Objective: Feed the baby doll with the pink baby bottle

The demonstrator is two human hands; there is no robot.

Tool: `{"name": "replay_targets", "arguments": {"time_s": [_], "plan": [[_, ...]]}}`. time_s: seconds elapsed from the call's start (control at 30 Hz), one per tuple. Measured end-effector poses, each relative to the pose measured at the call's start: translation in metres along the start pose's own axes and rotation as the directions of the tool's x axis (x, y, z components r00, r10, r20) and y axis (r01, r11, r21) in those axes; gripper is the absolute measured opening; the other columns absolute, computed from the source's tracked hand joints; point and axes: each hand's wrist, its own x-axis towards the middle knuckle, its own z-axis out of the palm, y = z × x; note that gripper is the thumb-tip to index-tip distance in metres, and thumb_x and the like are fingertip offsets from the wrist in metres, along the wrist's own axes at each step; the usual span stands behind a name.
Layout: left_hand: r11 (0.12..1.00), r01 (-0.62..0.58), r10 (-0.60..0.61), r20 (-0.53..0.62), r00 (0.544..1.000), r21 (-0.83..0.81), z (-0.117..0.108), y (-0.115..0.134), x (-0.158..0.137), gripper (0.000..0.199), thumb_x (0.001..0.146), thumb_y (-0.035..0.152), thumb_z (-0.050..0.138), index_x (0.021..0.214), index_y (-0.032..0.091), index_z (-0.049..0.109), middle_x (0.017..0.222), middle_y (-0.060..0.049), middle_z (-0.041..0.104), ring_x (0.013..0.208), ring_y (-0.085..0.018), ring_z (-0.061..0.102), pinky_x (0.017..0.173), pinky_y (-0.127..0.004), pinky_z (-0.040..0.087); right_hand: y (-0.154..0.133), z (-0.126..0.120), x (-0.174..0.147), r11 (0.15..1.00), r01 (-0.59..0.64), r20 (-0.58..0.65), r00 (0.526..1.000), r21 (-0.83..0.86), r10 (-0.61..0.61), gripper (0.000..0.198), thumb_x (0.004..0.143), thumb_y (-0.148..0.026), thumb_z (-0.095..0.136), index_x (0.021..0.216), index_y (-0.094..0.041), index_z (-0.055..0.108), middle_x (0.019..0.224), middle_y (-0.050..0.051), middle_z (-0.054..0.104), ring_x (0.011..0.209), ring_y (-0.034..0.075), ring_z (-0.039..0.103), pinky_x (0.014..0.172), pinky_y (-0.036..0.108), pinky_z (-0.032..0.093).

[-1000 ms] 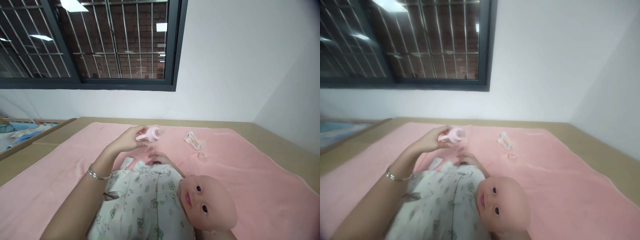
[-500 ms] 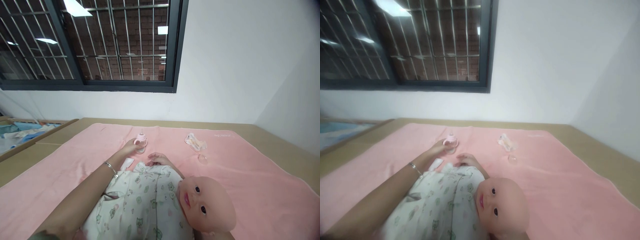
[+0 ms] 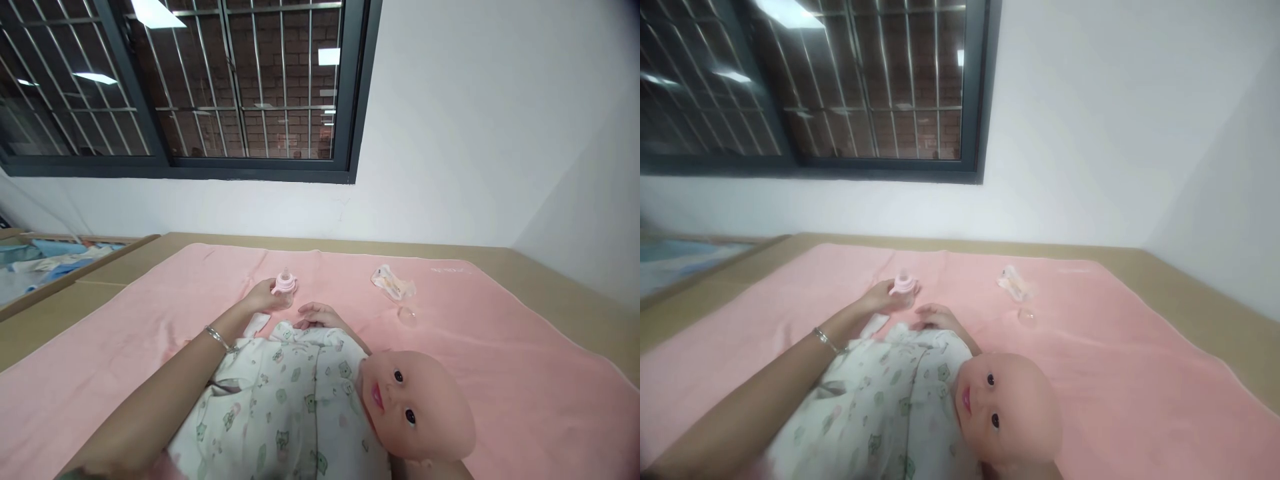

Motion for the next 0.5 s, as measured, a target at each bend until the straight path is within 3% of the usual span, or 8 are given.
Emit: {"name": "replay_targets", "arguments": {"time_s": [0.07,0.13,0.17,0.2,0.27,0.33,0.47,0.5], "plan": [[0.999,0.016,-0.016,0.007,1.0,0.033,-0.002,-0.001,-0.003,0.032,0.091,0.032,0.06,0.117,0.014,0.057,0.117,-0.008,0.059,0.1,-0.025,0.061,0.083,-0.042,0.054,-0.001,-0.001,-0.001,0.999,-0.047,0.108,0.993,-0.003,0.047,0.047,0.053,-0.054,0.056,0.088,-0.025,0.068,0.065,0.001,0.065,0.1,0.023,0.064,0.092,0.029,0.047],[0.997,0.038,-0.039,0.01,0.999,0.068,-0.004,-0.002,-0.005,0.032,0.091,0.032,0.059,0.117,0.014,0.057,0.117,-0.008,0.059,0.099,-0.024,0.061,0.082,-0.042,0.054,-0.006,-0.004,-0.005,0.972,-0.205,0.393,0.889,-0.119,0.236,0.041,0.048,-0.043,0.064,0.085,-0.024,0.068,0.062,0.002,0.065,0.086,0.025,0.067,0.083,0.032,0.052],[0.995,0.052,-0.053,0.009,0.999,0.089,-0.005,-0.003,-0.005,0.032,0.091,0.032,0.059,0.117,0.014,0.057,0.116,-0.008,0.06,0.098,-0.024,0.062,0.082,-0.041,0.055,-0.01,-0.006,-0.007,0.913,-0.321,0.507,0.76,-0.25,0.406,0.04,0.046,-0.036,0.066,0.084,-0.024,0.069,0.063,0.004,0.065,0.079,0.027,0.068,0.076,0.034,0.054],[0.991,0.069,-0.07,0.004,0.998,0.113,-0.006,-0.004,-0.006,0.031,0.091,0.032,0.059,0.117,0.014,0.057,0.115,-0.008,0.06,0.097,-0.023,0.062,0.081,-0.041,0.055,-0.014,-0.008,-0.01,0.802,-0.419,0.553,0.581,-0.426,0.597,0.041,0.044,-0.029,0.067,0.084,-0.023,0.07,0.065,0.005,0.066,0.072,0.028,0.067,0.067,0.035,0.055],[0.978,0.109,-0.108,-0.019,0.994,0.177,-0.01,-0.005,-0.008,0.031,0.091,0.032,0.059,0.116,0.014,0.057,0.114,-0.008,0.06,0.096,-0.022,0.062,0.08,-0.04,0.055,-0.024,-0.012,-0.015,0.507,-0.489,0.44,0.253,-0.71,0.861,0.042,0.04,-0.02,0.064,0.082,-0.022,0.07,0.067,0.009,0.066,0.056,0.029,0.062,0.048,0.037,0.051],[0.953,0.152,-0.144,-0.05,0.988,0.261,-0.014,-0.006,-0.012,0.031,0.091,0.033,0.059,0.115,0.014,0.058,0.113,-0.008,0.061,0.096,-0.022,0.062,0.081,-0.041,0.054,-0.033,-0.014,-0.017,0.332,-0.43,0.323,0.097,-0.839,0.941,0.034,0.038,-0.017,0.059,0.071,-0.021,0.067,0.064,0.009,0.063,0.046,0.029,0.057,0.039,0.04,0.046],[0.88,0.201,-0.21,-0.028,0.977,0.431,-0.021,-0.008,-0.029,0.032,0.091,0.035,0.059,0.114,0.014,0.058,0.114,-0.008,0.06,0.098,-0.024,0.061,0.084,-0.043,0.053,-0.036,-0.015,-0.013,0.461,-0.111,0.464,-0.005,-0.881,0.886,0.014,0.043,-0.022,0.055,0.055,-0.02,0.063,0.066,0.01,0.063,0.056,0.029,0.062,0.05,0.041,0.053],[0.864,0.2,-0.227,0.003,0.974,0.463,-0.021,-0.008,-0.034,0.031,0.091,0.035,0.059,0.114,0.014,0.058,0.113,-0.008,0.061,0.098,-0.023,0.061,0.084,-0.043,0.053,-0.034,-0.014,-0.011,0.571,-0.064,0.569,0.04,-0.819,0.821,0.013,0.046,-0.024,0.056,0.056,-0.02,0.064,0.069,0.01,0.065,0.059,0.028,0.064,0.053,0.039,0.054]]}}
